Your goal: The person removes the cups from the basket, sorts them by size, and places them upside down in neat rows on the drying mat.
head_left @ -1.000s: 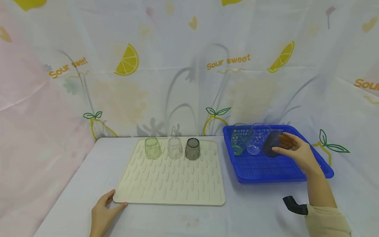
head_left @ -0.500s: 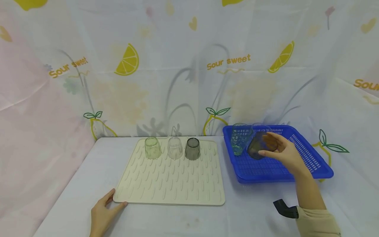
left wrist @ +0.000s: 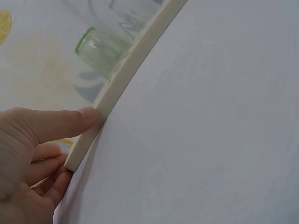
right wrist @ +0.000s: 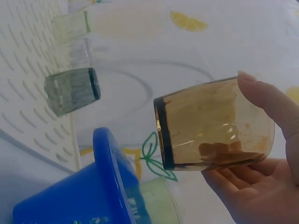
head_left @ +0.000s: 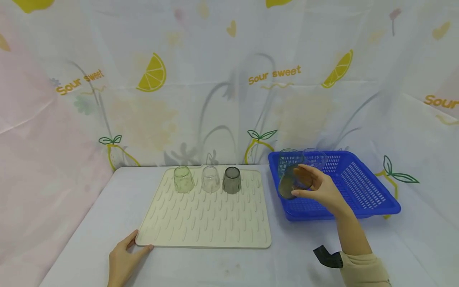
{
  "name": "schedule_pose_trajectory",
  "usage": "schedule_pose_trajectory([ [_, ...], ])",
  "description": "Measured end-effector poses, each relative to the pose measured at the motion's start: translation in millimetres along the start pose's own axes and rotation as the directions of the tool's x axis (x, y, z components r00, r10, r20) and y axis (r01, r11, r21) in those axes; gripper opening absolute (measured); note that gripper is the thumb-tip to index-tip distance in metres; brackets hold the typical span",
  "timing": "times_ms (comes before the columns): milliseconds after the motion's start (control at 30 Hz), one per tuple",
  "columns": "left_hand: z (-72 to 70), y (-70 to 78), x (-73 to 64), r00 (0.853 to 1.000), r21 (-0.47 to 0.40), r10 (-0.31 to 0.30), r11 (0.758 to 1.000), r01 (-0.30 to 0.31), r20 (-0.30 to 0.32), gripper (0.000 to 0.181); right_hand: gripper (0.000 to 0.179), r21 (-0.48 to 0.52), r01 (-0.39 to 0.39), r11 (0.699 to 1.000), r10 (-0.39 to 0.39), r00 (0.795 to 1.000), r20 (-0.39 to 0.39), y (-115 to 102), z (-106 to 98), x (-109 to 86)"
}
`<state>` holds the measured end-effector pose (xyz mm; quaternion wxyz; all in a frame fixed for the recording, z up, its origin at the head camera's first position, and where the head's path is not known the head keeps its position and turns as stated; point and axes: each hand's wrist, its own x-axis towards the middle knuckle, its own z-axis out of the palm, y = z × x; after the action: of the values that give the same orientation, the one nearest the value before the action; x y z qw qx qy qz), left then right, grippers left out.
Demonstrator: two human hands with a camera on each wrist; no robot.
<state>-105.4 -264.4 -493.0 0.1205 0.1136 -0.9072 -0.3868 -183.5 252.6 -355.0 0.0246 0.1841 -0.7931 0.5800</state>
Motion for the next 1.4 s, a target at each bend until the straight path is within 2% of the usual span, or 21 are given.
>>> schedule_pose_trajectory([
  [467,-0.8,7.9,1.4,0.993,0.006,0.090,0.996,-0.090,-0.079,0.069,0.080,0.087,0.001,0.996,-0.009,0.996,0.094,7.4,40.4,15.6],
  [600,-0.3,19.0,4.6,0.981,0.000,0.164,0.986,-0.165,-0.106,0.063,0.080,0.127,0.013,0.992,-0.027,0.994,0.108,9.8,49.9,19.3],
  [700,-0.7,31.9,7.3,0.977,-0.049,0.196,0.979,-0.200,-0.087,0.061,0.080,0.126,0.021,0.992,-0.035,0.993,0.114,10.9,56.9,21.7],
  [900,2.0,61.1,13.1,0.979,-0.156,0.205,0.967,-0.202,0.001,0.059,0.083,0.129,0.026,0.991,-0.043,0.990,0.138,11.1,67.7,24.8],
  [1100,14.7,85.7,20.3,0.958,-0.254,0.284,0.929,-0.267,0.029,0.056,0.083,0.153,0.040,0.987,-0.064,0.986,0.156,9.6,75.9,27.8],
  [1233,26.6,104.1,25.1,0.931,-0.348,0.359,0.883,-0.315,0.068,0.056,0.082,0.176,0.049,0.983,-0.078,0.983,0.166,7.9,81.9,28.7],
  [1400,40.9,130.0,30.3,0.893,-0.459,0.432,0.824,-0.333,0.127,0.056,0.082,0.192,0.059,0.980,-0.097,0.976,0.195,3.7,89.6,29.8],
])
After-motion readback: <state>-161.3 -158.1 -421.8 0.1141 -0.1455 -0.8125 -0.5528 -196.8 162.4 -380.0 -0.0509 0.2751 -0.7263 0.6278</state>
